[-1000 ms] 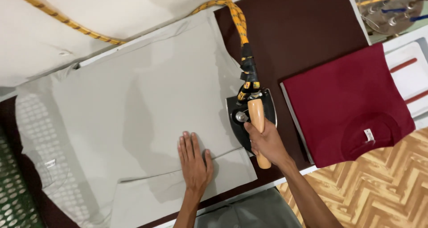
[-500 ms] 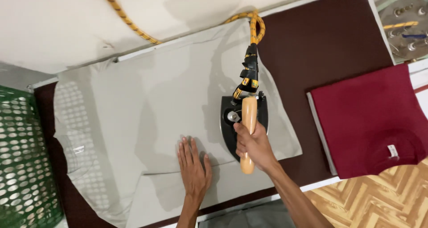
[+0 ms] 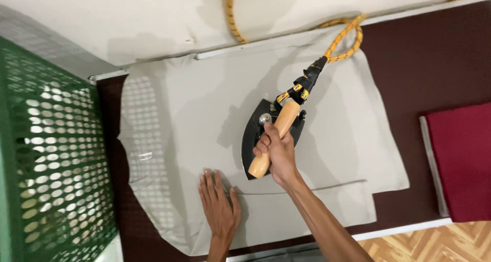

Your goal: Ironing a t-shirt on a flat station using a professional steam iron.

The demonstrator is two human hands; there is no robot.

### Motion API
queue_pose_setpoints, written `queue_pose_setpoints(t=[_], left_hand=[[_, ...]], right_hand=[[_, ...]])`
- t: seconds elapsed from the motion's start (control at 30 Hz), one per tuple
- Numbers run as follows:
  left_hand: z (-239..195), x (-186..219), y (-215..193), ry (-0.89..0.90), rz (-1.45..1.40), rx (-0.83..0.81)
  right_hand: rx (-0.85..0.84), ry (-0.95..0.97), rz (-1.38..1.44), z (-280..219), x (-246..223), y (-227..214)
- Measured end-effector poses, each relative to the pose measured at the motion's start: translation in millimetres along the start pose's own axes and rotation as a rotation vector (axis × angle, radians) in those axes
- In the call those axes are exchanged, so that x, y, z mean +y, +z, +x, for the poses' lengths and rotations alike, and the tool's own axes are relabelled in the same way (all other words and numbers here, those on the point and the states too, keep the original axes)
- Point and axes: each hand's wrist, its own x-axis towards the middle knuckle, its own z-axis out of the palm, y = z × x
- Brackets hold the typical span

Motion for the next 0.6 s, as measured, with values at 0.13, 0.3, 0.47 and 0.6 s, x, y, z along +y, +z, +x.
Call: queue_pose_setpoints(t=[0.13, 0.3, 0.47, 0.6], left_hand=[[0, -25, -9, -0.022, -0.006, 0.019], [-2, -45, -16, 0.004, -0.054, 0.067], [-4, -51, -11, -0.027, -0.109, 0.039], [-3, -51, -11, -0.029, -0.122, 0.061]], right_hand=[[-0.066, -0.058, 0.036, 19, 32, 26], [-0.073, -0.07, 0.112, 35, 68, 62], [-0.12, -0.097, 0.289, 54, 104, 95], [-0.183, -0.106, 0.311, 60, 127, 125]])
